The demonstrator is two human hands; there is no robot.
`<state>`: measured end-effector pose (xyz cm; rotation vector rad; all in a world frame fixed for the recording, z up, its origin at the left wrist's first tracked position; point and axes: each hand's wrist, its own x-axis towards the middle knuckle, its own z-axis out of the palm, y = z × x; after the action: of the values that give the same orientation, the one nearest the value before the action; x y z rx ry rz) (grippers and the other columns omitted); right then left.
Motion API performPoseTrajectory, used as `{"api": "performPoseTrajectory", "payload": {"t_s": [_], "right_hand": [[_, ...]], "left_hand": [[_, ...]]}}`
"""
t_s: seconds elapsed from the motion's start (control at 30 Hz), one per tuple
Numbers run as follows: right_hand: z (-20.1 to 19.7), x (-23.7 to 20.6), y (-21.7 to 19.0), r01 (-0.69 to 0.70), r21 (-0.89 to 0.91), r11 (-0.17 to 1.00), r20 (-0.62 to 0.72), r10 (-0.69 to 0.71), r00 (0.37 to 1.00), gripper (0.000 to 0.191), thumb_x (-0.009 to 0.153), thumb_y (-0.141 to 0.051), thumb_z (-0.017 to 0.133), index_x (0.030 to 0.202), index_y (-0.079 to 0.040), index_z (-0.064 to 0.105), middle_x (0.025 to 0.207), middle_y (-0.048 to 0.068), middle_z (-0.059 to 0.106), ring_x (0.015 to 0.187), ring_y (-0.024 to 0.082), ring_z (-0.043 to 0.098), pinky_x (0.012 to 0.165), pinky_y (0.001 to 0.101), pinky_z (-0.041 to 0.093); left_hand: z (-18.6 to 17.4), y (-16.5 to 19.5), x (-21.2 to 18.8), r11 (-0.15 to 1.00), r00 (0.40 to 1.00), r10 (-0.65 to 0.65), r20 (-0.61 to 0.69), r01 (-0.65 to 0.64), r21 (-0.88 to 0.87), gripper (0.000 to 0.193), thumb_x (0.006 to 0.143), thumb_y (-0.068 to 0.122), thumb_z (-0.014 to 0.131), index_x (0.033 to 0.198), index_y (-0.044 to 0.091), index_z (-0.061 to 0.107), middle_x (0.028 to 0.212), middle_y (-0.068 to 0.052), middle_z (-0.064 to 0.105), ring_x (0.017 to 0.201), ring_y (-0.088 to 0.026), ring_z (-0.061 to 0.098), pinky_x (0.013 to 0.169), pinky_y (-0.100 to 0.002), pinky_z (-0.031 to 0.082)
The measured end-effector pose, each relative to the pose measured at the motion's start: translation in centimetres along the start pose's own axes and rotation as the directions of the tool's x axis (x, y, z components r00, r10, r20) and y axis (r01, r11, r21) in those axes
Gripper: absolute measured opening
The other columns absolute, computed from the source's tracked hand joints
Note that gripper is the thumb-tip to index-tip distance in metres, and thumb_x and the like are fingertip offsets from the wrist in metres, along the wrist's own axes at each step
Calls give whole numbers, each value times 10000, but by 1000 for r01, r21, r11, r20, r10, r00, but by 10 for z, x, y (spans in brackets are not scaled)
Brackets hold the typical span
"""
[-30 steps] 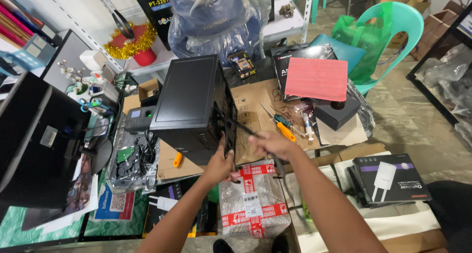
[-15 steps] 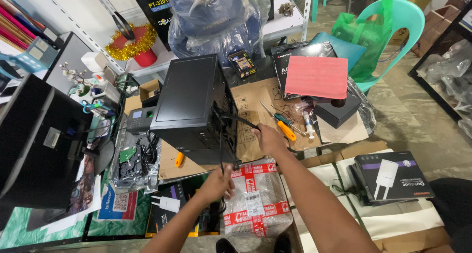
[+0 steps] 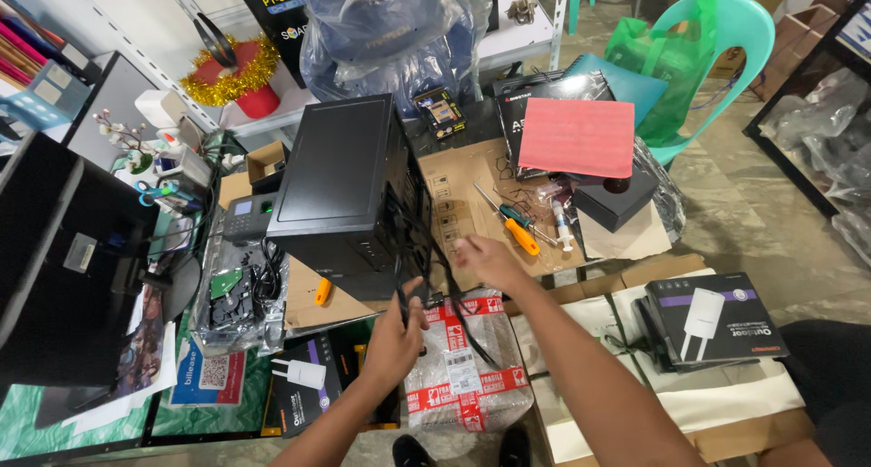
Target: The person works on a desktop computer tower on a cluttered workbench. They route and connect black cables at the rear of the case, open the side panel, reach inside to adjust components and wiring, reposition the case, and continue arranging cables and internal parts by hand.
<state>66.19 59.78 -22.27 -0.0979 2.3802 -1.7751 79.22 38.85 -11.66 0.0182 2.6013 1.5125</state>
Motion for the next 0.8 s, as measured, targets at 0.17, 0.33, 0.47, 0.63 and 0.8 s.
{"api": "performPoseTrajectory", "payload": {"t_s": [0.17,0.33,0.47,0.63,0.8], "right_hand": [[33,0,-42,281,-89,956,-185,-293,938,570,906,-396,728,1314,-26,584,1168,173,698,1089,268,689,906,407,541],[40,13,-55,191,-199,961,-257,-239,936,334,1006,-316,651,1229,-69,664,1089,168,765,1027,279,732,873,399,576],[33,21,-54,122,28,992,-70,-120,990,254,1041,-249,554,1189,-45,579,925,138,751,823,209,738,758,368,576],[28,21,-58,46,167,985,104,-64,992,186,1013,-178,610,1135,-40,586,900,63,675,734,133,635,618,327,529],[18,14,-54,-102,239,966,276,34,961,182,997,-189,618,1131,-65,632,848,47,664,704,121,633,611,280,539]], "left_hand": [[19,-17,5,968,980,194,-39,-185,170,341,1049,291,539,1301,69,599,686,-64,688,640,-147,700,616,-334,539],[32,-44,25,998,993,45,-106,-50,-37,314,1033,285,566,1209,29,611,793,-67,714,679,-178,736,605,-318,570],[29,-45,54,936,994,-36,-106,-3,-351,321,1017,209,574,1257,-2,541,832,-120,719,707,-191,737,605,-310,608],[28,-22,70,838,989,-141,-45,95,-537,347,969,184,561,1288,93,460,984,-28,616,714,-183,727,537,-360,616],[33,-9,83,748,959,-279,55,253,-613,319,1023,289,585,1200,24,561,899,-109,673,661,-215,683,508,-341,578]]}}
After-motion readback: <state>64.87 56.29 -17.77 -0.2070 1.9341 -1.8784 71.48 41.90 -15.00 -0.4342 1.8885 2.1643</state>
